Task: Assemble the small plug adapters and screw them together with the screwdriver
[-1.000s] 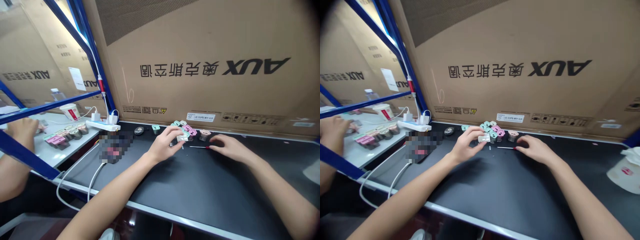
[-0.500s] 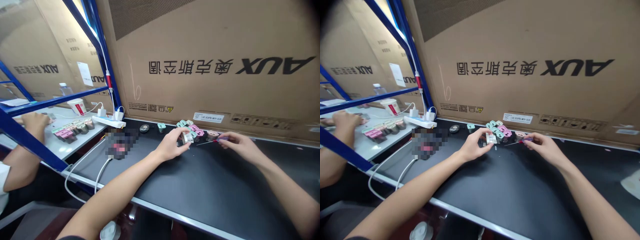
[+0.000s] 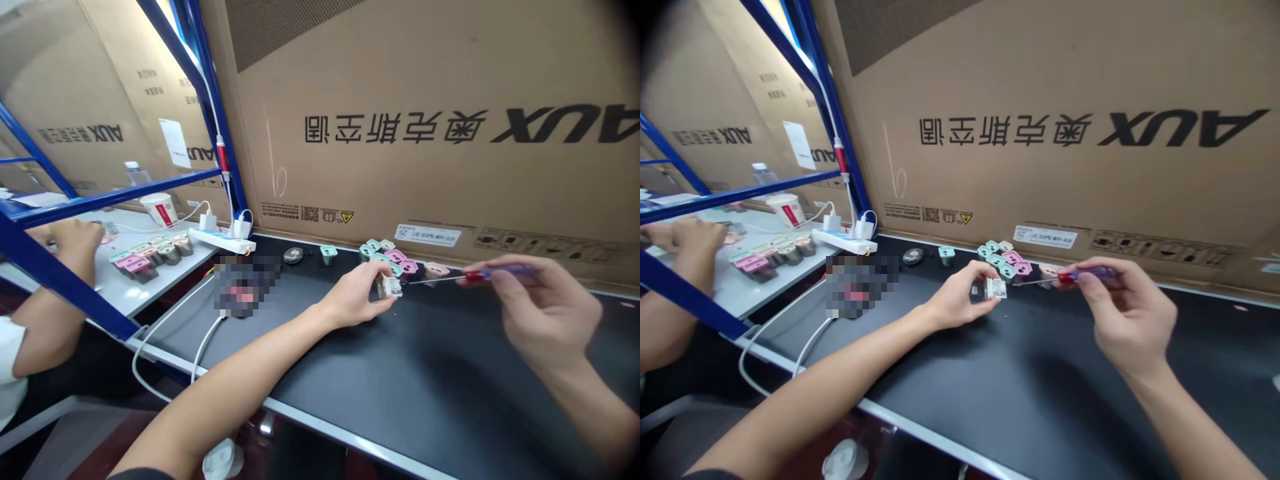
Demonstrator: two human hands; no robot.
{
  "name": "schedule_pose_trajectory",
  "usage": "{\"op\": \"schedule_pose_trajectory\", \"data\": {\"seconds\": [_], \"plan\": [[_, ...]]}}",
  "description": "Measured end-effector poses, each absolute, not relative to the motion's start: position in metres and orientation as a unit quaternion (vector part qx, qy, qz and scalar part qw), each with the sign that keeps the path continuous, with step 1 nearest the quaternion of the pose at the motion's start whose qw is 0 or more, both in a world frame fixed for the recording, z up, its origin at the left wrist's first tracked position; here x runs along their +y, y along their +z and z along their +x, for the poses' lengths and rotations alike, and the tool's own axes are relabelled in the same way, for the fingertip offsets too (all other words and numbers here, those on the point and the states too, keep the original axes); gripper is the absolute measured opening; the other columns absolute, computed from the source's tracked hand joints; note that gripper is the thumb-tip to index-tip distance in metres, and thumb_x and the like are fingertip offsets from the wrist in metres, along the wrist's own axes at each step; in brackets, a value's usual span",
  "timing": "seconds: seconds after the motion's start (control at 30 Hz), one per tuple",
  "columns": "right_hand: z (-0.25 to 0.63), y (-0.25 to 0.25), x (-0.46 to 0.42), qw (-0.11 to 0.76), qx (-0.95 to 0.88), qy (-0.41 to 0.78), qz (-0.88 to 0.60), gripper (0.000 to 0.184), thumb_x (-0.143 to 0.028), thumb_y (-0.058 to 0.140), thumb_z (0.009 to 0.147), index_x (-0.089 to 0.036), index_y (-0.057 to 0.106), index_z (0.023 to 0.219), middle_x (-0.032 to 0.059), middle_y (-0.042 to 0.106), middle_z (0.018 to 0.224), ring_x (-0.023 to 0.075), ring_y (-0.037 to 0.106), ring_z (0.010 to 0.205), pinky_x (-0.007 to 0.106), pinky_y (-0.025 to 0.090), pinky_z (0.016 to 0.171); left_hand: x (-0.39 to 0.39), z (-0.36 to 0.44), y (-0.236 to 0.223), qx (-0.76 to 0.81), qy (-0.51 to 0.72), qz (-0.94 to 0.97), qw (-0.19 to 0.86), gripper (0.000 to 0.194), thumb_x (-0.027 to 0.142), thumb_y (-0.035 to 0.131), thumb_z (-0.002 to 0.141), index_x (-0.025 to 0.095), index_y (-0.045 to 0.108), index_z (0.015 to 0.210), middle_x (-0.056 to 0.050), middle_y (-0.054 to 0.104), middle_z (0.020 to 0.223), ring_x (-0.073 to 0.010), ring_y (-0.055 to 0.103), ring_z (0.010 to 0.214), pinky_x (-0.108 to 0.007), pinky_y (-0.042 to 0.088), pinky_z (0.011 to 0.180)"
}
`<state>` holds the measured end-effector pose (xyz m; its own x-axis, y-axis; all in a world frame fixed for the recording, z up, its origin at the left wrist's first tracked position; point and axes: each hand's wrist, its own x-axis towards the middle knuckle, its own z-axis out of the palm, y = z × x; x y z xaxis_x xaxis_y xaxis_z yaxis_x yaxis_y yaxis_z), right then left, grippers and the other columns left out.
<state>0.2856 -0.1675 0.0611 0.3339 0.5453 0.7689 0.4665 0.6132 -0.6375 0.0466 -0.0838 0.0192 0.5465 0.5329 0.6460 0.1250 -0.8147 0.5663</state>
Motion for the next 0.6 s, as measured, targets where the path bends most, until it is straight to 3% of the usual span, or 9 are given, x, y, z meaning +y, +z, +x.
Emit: {"op": "schedule_pose_trajectory", "data": {"seconds": [0.13,0.3,0.6], "plan": [[0.276,0.062,-0.177,0.677,-0.593,-0.031,-0.436,0.016,-0.026,0.079,0.084,-0.019,0.075,0.098,0.0077,0.079,0.085,0.0224,0.076,0.070,0.035,0.065,0.074,-0.083,0.047,0.018,0.194,0.430,0.853,0.222,0.032,0.029,0.070,0.089,0.020,0.052,0.115,-0.007,0.066,0.114,-0.0185,0.065,0.097,-0.032,0.055,0.088],[0.272,0.062,-0.181,0.649,-0.632,-0.012,-0.423,0.014,-0.019,0.076,0.086,-0.021,0.074,0.100,0.0058,0.080,0.088,0.0184,0.077,0.074,0.025,0.063,0.070,-0.081,0.047,0.016,0.177,0.439,0.857,0.204,0.032,0.029,0.069,0.090,0.021,0.053,0.117,-0.007,0.067,0.117,-0.0193,0.065,0.102,-0.033,0.055,0.092],[0.270,0.059,-0.182,0.634,-0.638,0.007,-0.437,0.012,-0.023,0.075,0.088,-0.021,0.074,0.100,0.0050,0.080,0.091,0.0169,0.078,0.077,0.022,0.061,0.071,-0.083,0.047,0.018,0.183,0.433,0.864,0.183,0.031,0.029,0.068,0.091,0.020,0.054,0.117,-0.008,0.067,0.118,-0.0210,0.066,0.105,-0.035,0.055,0.094]]}}
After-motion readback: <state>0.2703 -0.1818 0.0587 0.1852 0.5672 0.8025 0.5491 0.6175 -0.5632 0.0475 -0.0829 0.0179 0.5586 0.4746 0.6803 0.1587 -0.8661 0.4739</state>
